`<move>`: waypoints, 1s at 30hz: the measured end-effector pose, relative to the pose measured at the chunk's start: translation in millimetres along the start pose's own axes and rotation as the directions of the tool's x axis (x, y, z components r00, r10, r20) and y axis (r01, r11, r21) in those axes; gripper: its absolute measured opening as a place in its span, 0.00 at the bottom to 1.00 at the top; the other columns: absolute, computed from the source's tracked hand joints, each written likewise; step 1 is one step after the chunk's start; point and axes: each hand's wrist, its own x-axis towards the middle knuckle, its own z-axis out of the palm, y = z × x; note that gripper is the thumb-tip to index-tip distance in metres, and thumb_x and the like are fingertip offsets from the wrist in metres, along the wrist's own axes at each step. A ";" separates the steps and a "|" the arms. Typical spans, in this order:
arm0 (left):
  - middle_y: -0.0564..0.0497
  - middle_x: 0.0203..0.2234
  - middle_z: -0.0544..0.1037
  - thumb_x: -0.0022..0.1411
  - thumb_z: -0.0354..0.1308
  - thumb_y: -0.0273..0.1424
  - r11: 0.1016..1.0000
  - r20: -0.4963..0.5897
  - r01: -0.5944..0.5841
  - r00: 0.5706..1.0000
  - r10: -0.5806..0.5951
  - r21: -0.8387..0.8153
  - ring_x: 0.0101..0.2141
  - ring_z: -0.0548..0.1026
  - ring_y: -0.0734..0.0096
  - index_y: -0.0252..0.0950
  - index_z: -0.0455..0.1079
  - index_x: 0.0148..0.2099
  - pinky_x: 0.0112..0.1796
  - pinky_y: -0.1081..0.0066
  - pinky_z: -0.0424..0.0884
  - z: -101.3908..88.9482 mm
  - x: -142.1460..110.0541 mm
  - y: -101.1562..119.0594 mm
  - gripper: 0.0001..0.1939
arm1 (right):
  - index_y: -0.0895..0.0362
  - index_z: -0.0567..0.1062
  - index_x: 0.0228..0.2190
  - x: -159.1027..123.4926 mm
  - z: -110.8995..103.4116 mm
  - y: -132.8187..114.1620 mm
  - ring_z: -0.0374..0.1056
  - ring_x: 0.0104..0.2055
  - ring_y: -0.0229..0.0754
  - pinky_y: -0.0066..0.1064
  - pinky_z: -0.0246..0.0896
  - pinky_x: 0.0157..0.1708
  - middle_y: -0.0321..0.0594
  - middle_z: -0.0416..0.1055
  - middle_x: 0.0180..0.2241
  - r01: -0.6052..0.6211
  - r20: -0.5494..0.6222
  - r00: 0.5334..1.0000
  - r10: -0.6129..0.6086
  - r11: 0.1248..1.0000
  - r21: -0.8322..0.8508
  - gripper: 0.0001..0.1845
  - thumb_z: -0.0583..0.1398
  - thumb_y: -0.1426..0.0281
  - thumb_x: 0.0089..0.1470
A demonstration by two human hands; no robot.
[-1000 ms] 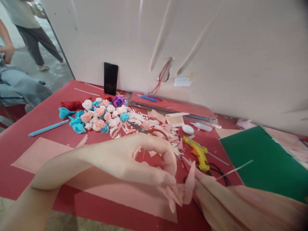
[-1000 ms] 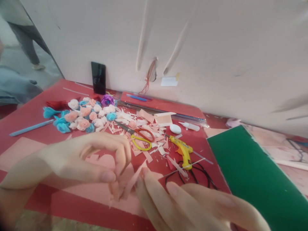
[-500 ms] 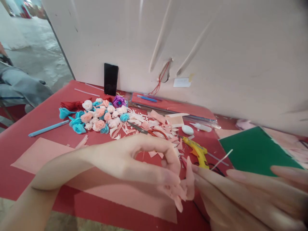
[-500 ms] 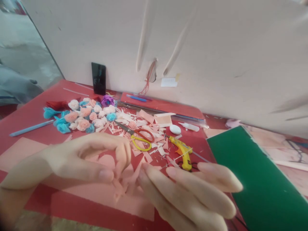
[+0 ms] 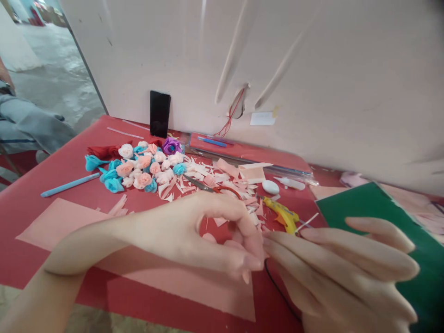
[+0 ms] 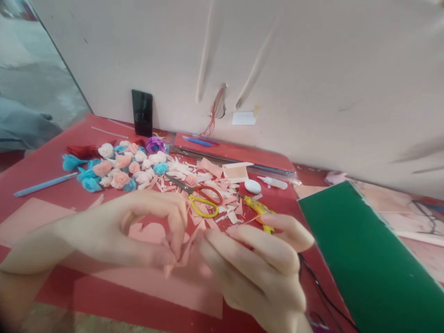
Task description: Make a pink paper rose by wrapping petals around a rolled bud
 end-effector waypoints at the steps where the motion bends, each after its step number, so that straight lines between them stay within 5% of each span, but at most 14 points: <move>1: 0.52 0.28 0.73 0.55 0.58 0.22 0.999 -0.005 0.003 1.000 -0.003 -0.041 0.34 0.71 0.74 0.33 0.68 0.30 0.38 0.72 0.68 1.0 0.1 -1.0 0.03 | 0.52 0.72 0.22 -1.2 4.0 4.6 0.57 0.25 0.38 0.37 0.52 0.35 0.30 0.68 0.16 0.034 -0.028 0.999 -0.034 0.999 0.032 0.16 0.52 0.74 0.59; 4: 0.52 0.28 0.71 0.61 0.53 0.27 0.963 -0.042 -0.017 0.999 0.006 -0.270 0.31 0.72 0.75 0.34 0.67 0.34 0.33 0.73 0.69 3.6 2.4 -4.5 0.04 | 0.53 0.74 0.25 -5.1 20.4 21.0 0.61 0.31 0.42 0.39 0.53 0.33 0.32 0.72 0.20 0.115 0.025 0.992 -0.125 0.961 0.250 0.10 0.56 0.77 0.52; 7: 0.53 0.29 0.70 0.62 0.52 0.33 0.949 -0.168 -0.078 0.985 0.027 -0.307 0.30 0.71 0.76 0.36 0.65 0.40 0.32 0.74 0.69 3.2 6.8 -7.5 0.07 | 0.51 0.75 0.30 -9.5 35.9 32.2 0.63 0.34 0.45 0.41 0.55 0.34 0.34 0.75 0.26 -0.075 -0.009 0.996 0.092 0.853 0.517 0.12 0.57 0.80 0.49; 10: 0.54 0.29 0.67 0.60 0.53 0.31 0.969 -0.264 -0.125 0.962 0.067 -0.211 0.31 0.69 0.78 0.34 0.65 0.35 0.33 0.77 0.68 1.5 10.1 -7.4 0.05 | 0.50 0.77 0.33 -14.9 44.6 35.1 0.65 0.30 0.43 0.43 0.56 0.36 0.36 0.75 0.27 -0.173 0.016 0.977 0.212 0.749 0.640 0.13 0.57 0.78 0.52; 19: 0.55 0.24 0.67 0.57 0.56 0.28 0.986 -0.234 -0.090 0.971 0.055 -0.140 0.23 0.67 0.80 0.33 0.65 0.30 0.26 0.75 0.65 6.4 10.5 -5.5 0.05 | 0.47 0.79 0.32 -22.9 51.7 34.6 0.63 0.28 0.39 0.40 0.53 0.39 0.32 0.75 0.29 -0.284 0.109 0.943 0.316 0.588 0.757 0.11 0.59 0.74 0.53; 30: 0.54 0.24 0.69 0.57 0.56 0.25 0.977 -0.220 -0.178 0.964 0.150 -0.114 0.29 0.67 0.78 0.32 0.65 0.29 0.33 0.74 0.66 5.5 12.1 -9.0 0.04 | 0.47 0.79 0.30 -17.6 55.2 26.4 0.65 0.27 0.40 0.42 0.55 0.39 0.33 0.75 0.28 -0.359 0.222 0.917 0.331 0.447 0.819 0.07 0.59 0.68 0.54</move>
